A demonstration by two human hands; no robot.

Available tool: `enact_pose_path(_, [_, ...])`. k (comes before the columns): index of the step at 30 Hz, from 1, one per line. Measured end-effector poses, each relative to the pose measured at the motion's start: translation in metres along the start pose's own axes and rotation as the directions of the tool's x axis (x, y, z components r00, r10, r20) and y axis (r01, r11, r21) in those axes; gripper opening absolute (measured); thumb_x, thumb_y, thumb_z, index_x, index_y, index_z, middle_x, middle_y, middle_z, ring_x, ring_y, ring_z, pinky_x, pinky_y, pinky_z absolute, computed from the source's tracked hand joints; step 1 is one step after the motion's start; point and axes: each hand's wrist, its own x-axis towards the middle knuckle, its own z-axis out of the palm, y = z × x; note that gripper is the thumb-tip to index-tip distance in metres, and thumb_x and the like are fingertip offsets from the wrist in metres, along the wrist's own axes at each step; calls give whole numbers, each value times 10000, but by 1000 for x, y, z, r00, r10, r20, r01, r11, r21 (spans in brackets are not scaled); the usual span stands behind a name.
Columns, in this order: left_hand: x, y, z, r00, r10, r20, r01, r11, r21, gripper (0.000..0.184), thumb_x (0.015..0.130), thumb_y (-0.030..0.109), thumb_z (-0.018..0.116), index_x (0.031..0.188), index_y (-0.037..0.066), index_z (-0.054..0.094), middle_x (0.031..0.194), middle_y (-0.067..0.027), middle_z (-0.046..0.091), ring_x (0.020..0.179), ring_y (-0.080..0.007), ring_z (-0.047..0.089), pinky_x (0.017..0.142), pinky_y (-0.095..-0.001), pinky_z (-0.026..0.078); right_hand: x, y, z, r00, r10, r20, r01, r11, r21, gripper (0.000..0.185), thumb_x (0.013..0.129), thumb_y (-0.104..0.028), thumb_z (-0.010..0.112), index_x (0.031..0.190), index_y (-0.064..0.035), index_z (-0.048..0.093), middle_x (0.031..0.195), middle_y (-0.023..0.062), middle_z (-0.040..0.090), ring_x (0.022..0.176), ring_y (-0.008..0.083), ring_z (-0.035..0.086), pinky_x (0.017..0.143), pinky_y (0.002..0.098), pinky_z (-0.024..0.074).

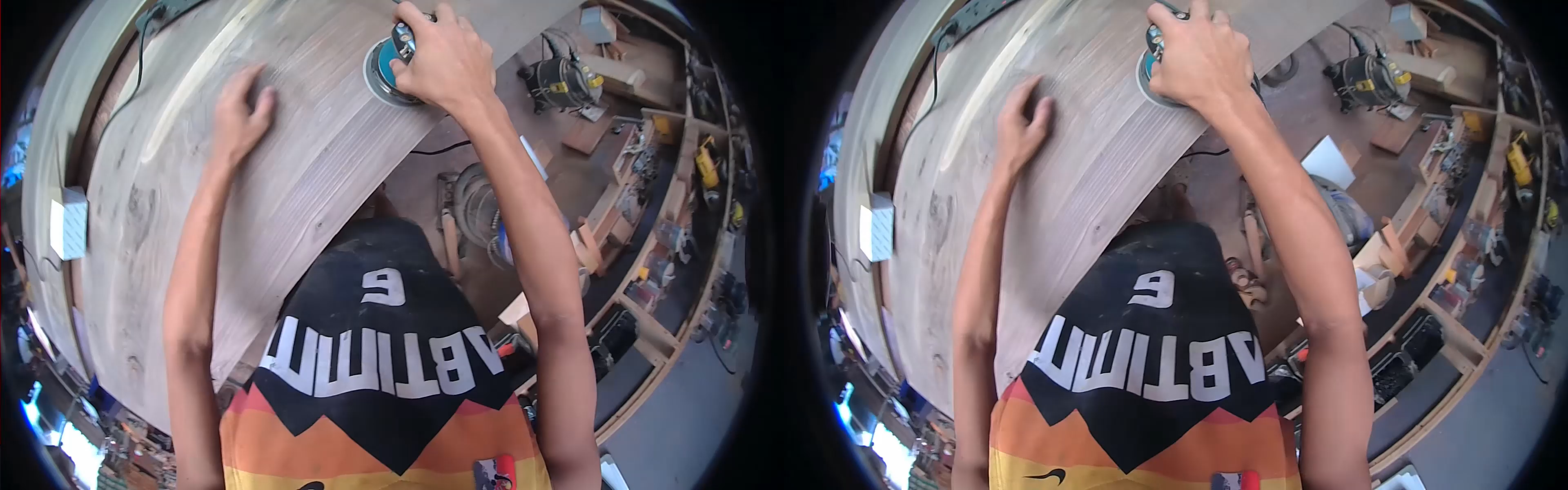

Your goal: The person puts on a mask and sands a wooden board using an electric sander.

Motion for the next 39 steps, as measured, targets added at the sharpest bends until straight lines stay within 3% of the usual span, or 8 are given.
enact_pose_path(3, [-49, -41, -29, 986, 74, -146, -48, 983, 177, 386, 944, 170, 683, 1305, 34, 695, 1401, -202, 658, 1367, -374, 578, 1160, -438, 437, 5, -17, -1, 999, -18, 27, 19, 999, -34, 556, 705, -219, 832, 1201, -155, 590, 1081, 210, 582, 1052, 445, 623, 827, 557, 548])
enact_pose_path(10, [-73, -43, -37, 959, -21, -283, 58, 991, 123, 348, 937, 190, 694, 1251, 41, 726, 1364, -172, 686, 1371, -329, 581, 1154, -420, 451, -9, -69, 2, 986, -145, 79, 149, 988, -40, 538, 710, -249, 844, 1180, -150, 601, 1076, 202, 581, 1048, 421, 624, 838, 531, 542])
enact_pose_path(13, [-76, -39, -36, 955, -51, -293, 86, 990, 108, 354, 959, 185, 685, 1284, 49, 716, 1393, -165, 672, 1396, -322, 562, 1160, -411, 440, -1, -77, 17, 964, -266, 11, 263, 949, -175, 562, 744, -395, 849, 1228, -183, 656, 1043, 191, 669, 930, 420, 716, 804, 530, 594])
enact_pose_path(17, [-78, -38, -29, 945, -62, -323, 119, 980, 160, 327, 945, 174, 690, 1244, 49, 732, 1384, -149, 678, 1390, -308, 566, 1152, -422, 456, -23, -105, 16, 933, -323, 157, 337, 939, -69, 502, 761, -328, 844, 1210, -226, 646, 1126, 186, 620, 1064, 404, 660, 785, 537, 597])
enact_pose_path(21, [-78, -43, -24, 938, -37, -344, 112, 973, 201, 317, 942, 172, 684, 1229, 46, 738, 1374, -149, 683, 1373, -317, 578, 1154, -421, 458, -27, -117, 27, 899, -436, 27, 437, 898, -49, 495, 758, -322, 843, 1199, -215, 645, 1105, 193, 604, 1034, 402, 655, 763, 535, 596])
enact_pose_path(26, [-78, -52, -20, 929, -10, -369, 96, 972, 216, 308, 954, 159, 660, 1227, 39, 734, 1363, -152, 687, 1359, -319, 587, 1152, -422, 460, -44, -127, 24, 866, -494, 81, 498, 867, -34, 477, 751, -292, 842, 1183, -226, 650, 1066, 183, 607, 963, 388, 671, 721, 514, 599])
enact_pose_path(29, [-78, -53, -19, 933, -20, -360, 94, 977, 190, 296, 949, 111, 638, 1218, 34, 733, 1369, -156, 683, 1360, -318, 585, 1153, -420, 461, -40, -131, 27, 866, -499, -11, 498, 866, -46, 476, 744, -295, 848, 1172, -232, 649, 1057, 172, 602, 973, 387, 668, 733, 512, 600])
enact_pose_path(39, [-77, -53, -21, 904, -47, -424, 123, 980, 154, 241, 906, 51, 590, 1091, 26, 742, 1289, -197, 704, 1260, -349, 633, 1093, -427, 492, -51, -152, 30, 861, -509, 6, 509, 861, 3, 478, 733, -261, 849, 1160, -222, 638, 1076, 178, 587, 976, 392, 649, 738, 506, 589])
